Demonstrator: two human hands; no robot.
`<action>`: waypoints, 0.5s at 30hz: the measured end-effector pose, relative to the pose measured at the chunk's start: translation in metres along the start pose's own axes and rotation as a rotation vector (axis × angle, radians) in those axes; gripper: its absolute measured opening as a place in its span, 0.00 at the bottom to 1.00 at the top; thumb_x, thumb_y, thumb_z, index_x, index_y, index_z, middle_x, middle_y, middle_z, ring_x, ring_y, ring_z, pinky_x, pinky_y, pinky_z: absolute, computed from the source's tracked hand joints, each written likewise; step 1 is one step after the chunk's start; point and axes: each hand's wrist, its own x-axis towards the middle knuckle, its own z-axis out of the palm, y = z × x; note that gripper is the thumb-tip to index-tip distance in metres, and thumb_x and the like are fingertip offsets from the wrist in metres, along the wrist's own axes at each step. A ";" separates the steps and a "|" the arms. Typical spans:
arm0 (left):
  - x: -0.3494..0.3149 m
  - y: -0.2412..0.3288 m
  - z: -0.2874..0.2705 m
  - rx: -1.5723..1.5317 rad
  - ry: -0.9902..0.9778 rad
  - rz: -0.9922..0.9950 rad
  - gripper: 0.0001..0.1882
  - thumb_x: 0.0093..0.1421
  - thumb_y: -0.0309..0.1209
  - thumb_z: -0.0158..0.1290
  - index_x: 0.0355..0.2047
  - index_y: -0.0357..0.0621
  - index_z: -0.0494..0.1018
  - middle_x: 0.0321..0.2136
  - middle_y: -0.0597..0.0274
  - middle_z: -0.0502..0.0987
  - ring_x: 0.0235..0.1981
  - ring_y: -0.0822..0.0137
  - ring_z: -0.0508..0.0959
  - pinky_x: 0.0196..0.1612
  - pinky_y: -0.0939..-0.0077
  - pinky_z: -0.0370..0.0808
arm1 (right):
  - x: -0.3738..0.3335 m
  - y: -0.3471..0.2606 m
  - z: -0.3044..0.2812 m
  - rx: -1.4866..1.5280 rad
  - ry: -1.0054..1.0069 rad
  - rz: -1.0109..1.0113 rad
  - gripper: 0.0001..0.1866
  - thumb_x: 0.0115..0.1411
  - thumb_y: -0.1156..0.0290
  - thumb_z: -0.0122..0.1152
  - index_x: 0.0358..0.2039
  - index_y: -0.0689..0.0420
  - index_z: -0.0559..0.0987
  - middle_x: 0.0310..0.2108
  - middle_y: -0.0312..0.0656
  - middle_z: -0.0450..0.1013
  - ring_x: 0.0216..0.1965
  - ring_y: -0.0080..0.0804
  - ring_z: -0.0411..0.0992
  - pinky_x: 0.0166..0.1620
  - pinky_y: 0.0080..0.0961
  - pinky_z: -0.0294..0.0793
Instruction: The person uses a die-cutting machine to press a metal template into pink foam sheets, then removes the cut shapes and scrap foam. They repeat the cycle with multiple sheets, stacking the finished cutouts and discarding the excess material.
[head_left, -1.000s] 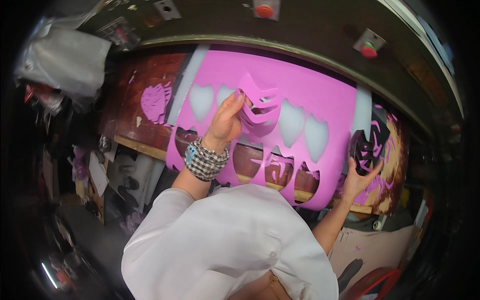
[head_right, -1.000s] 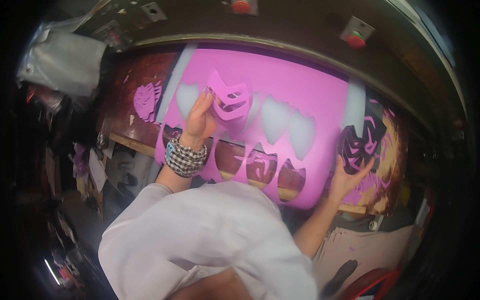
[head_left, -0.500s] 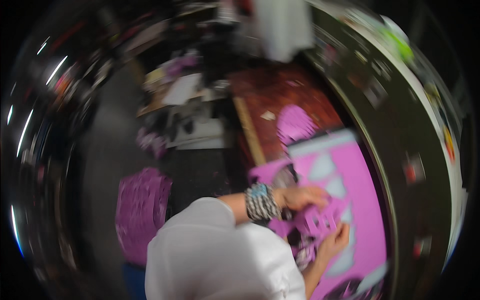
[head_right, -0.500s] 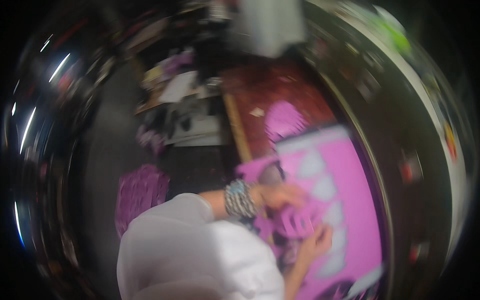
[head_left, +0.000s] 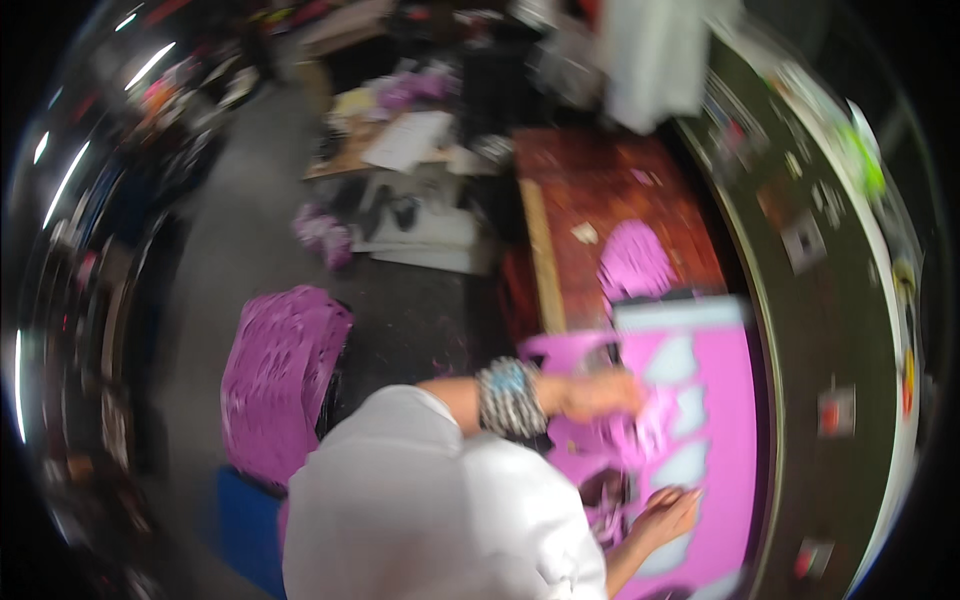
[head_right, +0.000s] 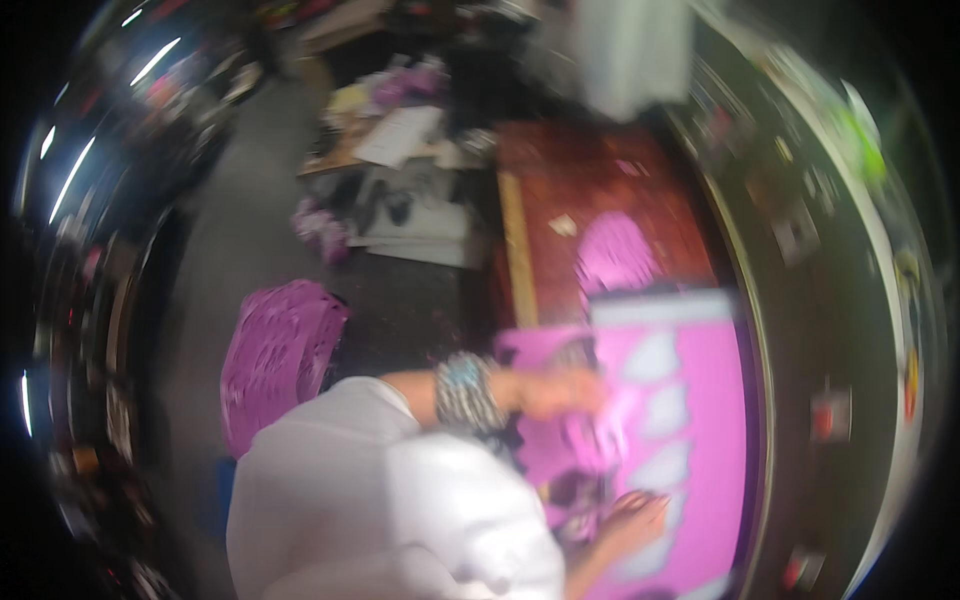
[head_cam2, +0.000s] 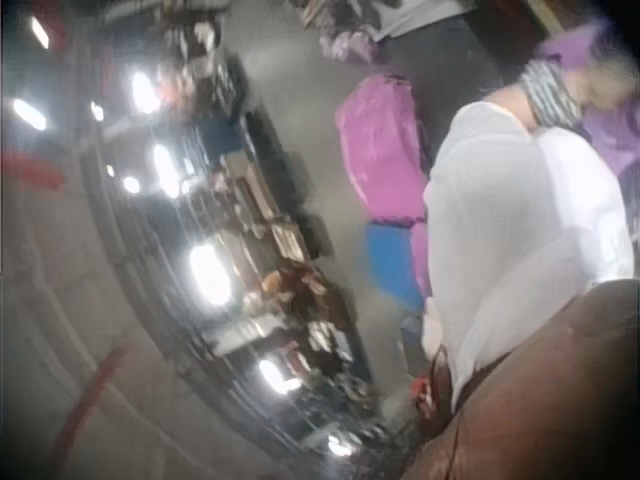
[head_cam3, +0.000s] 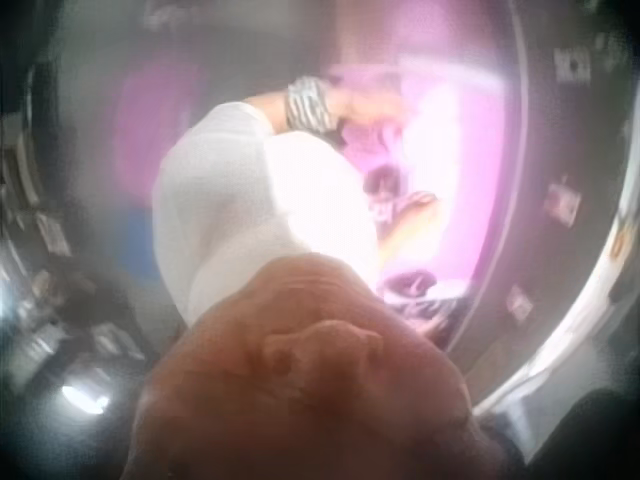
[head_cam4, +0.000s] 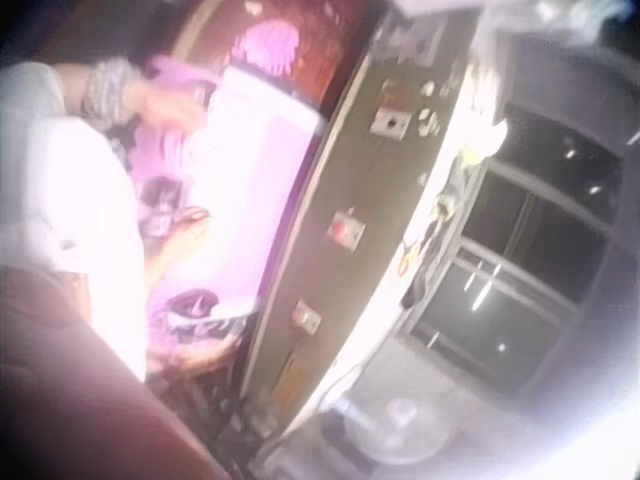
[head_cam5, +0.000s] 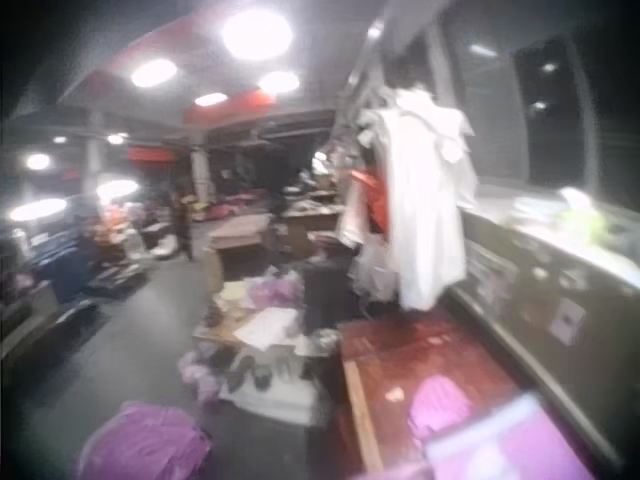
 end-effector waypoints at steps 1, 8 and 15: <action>-0.003 -0.001 -0.016 0.562 0.188 0.481 0.10 0.65 0.28 0.44 0.41 0.38 0.72 0.43 0.52 0.73 0.45 0.57 0.72 0.51 0.66 0.69 | 0.000 -0.005 -0.013 -0.099 -0.003 -0.160 0.22 0.68 0.65 0.45 0.16 0.57 0.61 0.11 0.34 0.60 0.15 0.18 0.56 0.22 0.18 0.58; 0.034 -0.012 -0.117 -0.106 0.740 -0.138 0.08 0.63 0.28 0.51 0.38 0.36 0.75 0.33 0.69 0.77 0.34 0.79 0.73 0.38 0.83 0.72 | -0.040 0.018 -0.118 -0.906 0.145 -0.371 0.08 0.53 0.79 0.61 0.34 0.67 0.80 0.44 0.50 0.74 0.48 0.45 0.69 0.51 0.35 0.68; 0.096 -0.105 -0.213 0.806 0.813 -0.432 0.18 0.57 0.36 0.58 0.39 0.31 0.75 0.34 0.46 0.77 0.39 0.58 0.75 0.43 0.71 0.71 | -0.069 0.059 -0.171 -1.274 0.686 -0.148 0.23 0.53 0.63 0.66 0.48 0.57 0.76 0.55 0.56 0.65 0.56 0.51 0.62 0.56 0.43 0.62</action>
